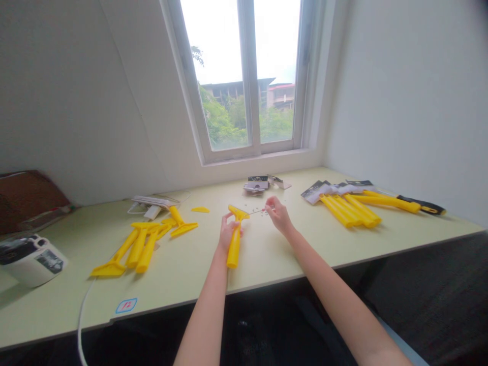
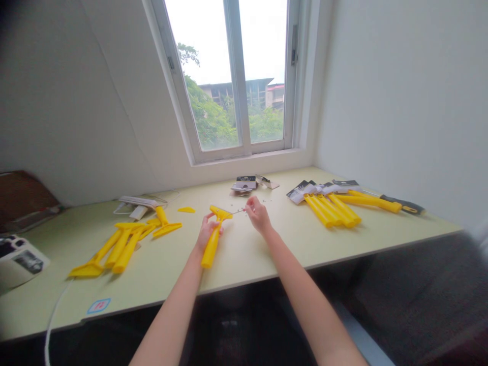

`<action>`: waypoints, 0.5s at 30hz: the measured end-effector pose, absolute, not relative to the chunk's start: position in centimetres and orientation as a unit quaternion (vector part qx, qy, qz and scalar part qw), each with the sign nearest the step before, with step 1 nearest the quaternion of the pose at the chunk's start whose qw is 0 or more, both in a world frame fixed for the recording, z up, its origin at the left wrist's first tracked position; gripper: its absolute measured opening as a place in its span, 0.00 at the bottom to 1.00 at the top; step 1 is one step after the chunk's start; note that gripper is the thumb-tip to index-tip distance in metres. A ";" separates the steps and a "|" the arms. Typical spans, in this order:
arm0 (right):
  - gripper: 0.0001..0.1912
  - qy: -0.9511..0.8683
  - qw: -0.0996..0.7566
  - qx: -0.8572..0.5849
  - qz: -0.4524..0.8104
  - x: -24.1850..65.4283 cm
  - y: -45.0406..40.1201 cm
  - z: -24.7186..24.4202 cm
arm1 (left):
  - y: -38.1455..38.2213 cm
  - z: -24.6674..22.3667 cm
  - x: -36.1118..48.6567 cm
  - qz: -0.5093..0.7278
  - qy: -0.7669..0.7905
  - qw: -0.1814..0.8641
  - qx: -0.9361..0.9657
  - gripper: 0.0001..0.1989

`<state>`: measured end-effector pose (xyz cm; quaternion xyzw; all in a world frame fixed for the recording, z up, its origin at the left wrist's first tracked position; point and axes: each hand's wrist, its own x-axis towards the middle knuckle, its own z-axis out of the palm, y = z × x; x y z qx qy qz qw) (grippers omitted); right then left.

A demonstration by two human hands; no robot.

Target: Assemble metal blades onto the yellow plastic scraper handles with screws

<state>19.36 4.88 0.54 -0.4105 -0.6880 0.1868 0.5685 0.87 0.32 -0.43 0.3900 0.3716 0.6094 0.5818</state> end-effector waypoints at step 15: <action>0.08 -0.689 0.557 -0.439 0.153 19.3 4.5 0.7 | 0.3 -0.4 0.9 0.610 0.382 0.573 0.392 0.27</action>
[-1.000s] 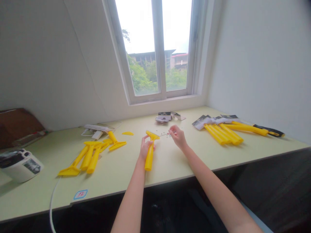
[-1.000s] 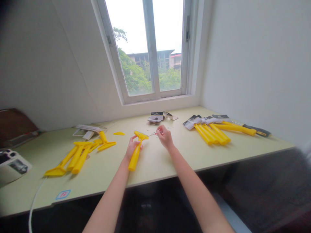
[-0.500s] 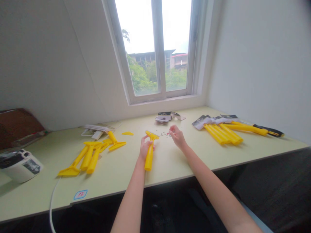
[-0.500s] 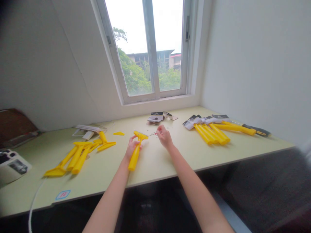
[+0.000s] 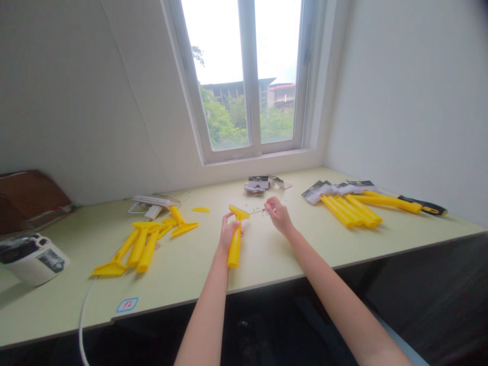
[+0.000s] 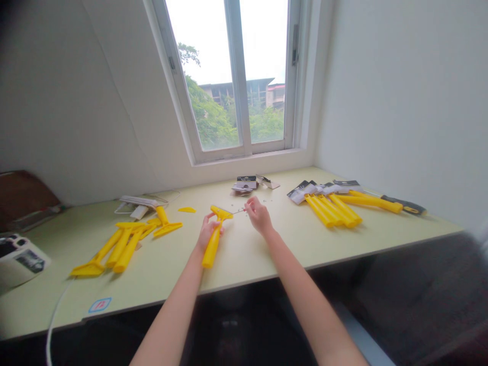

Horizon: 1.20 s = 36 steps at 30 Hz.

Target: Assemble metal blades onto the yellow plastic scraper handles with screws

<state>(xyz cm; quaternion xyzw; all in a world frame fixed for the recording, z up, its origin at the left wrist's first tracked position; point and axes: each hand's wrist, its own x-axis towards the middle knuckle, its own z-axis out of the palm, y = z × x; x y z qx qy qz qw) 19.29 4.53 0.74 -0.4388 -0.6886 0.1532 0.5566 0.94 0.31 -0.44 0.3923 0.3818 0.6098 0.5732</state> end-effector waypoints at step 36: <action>0.11 -0.639 0.613 -0.353 0.302 18.5 3.9 1.8 | 0.3 -0.5 0.9 0.597 0.387 0.571 0.410 0.26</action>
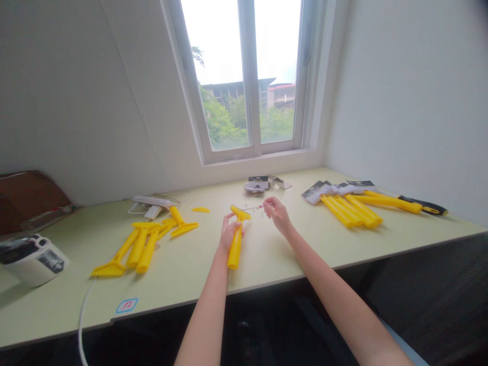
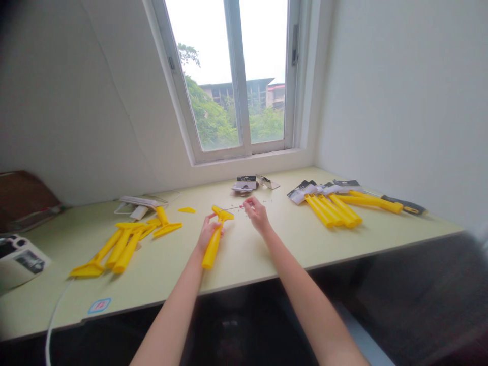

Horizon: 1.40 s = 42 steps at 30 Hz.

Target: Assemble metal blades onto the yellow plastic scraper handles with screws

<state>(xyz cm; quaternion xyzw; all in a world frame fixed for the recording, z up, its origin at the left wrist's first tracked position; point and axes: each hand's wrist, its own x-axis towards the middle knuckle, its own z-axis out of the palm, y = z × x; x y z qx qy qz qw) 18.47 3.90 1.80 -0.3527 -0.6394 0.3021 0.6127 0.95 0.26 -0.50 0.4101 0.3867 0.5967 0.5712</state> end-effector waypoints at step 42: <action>0.08 -0.672 0.627 -0.384 0.085 18.1 2.6 1.8 | 0.2 -0.7 1.1 0.587 0.414 0.548 0.429 0.23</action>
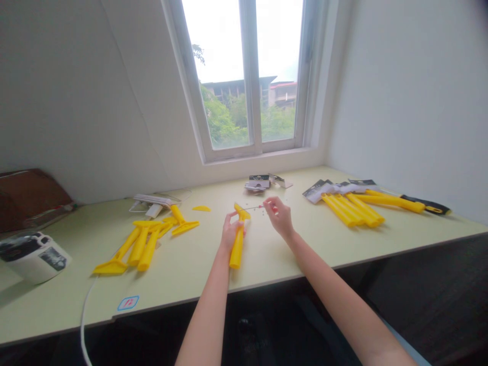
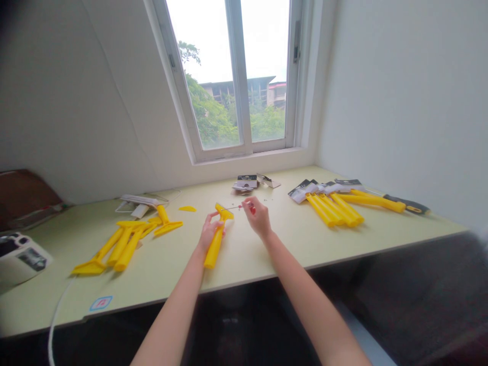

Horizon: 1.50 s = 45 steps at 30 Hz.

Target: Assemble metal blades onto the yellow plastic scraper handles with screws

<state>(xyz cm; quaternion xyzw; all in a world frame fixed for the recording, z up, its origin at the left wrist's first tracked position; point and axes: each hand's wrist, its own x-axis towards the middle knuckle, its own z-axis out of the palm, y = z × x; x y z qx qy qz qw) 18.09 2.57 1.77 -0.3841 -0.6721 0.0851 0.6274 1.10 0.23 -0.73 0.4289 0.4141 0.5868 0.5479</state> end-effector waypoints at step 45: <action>0.10 -0.672 0.604 -0.416 0.099 18.4 2.8 1.5 | 0.2 -0.7 1.2 0.587 0.423 0.546 0.422 0.22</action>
